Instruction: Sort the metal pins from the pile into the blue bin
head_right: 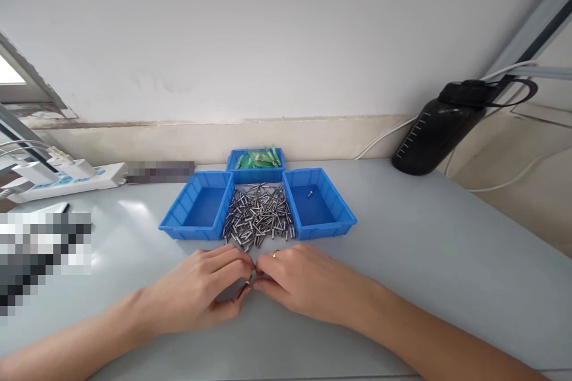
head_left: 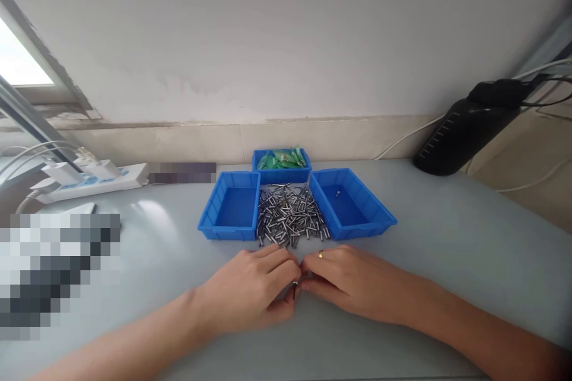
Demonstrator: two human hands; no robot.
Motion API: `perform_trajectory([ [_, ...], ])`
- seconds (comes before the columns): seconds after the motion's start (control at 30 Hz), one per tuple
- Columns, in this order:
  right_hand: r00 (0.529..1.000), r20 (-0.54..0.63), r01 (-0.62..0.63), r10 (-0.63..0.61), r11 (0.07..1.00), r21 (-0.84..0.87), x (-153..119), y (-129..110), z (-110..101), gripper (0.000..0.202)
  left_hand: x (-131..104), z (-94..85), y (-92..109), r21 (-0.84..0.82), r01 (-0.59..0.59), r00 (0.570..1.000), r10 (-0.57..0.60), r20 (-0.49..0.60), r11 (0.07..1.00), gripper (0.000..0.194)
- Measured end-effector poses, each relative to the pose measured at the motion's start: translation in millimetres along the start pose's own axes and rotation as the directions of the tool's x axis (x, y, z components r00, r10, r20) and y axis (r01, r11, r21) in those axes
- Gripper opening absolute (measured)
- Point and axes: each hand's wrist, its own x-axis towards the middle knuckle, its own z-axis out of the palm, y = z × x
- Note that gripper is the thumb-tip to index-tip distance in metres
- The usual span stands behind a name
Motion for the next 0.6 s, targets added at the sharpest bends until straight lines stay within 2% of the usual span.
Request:
perform_trajectory([
  [0.17,1.000,0.007,0.010,-0.010,1.000,-0.025,-0.9,-0.3,-5.6,0.018,-2.7,2.8,-2.2,0.040,0.075,0.997,-0.077,0.033,0.996,0.009],
  [0.4,0.999,-0.006,0.044,-0.045,0.993,-0.107,0.3,1.9,-4.5,0.018,0.2,2.2,-4.4,0.089,0.084,0.994,-0.089,0.057,0.992,0.014],
  [0.6,0.998,-0.052,0.025,-0.033,0.990,-0.138,-0.6,5.5,-3.2,0.022,0.1,0.7,-4.3,0.136,0.099,0.988,-0.114,0.108,0.986,0.023],
])
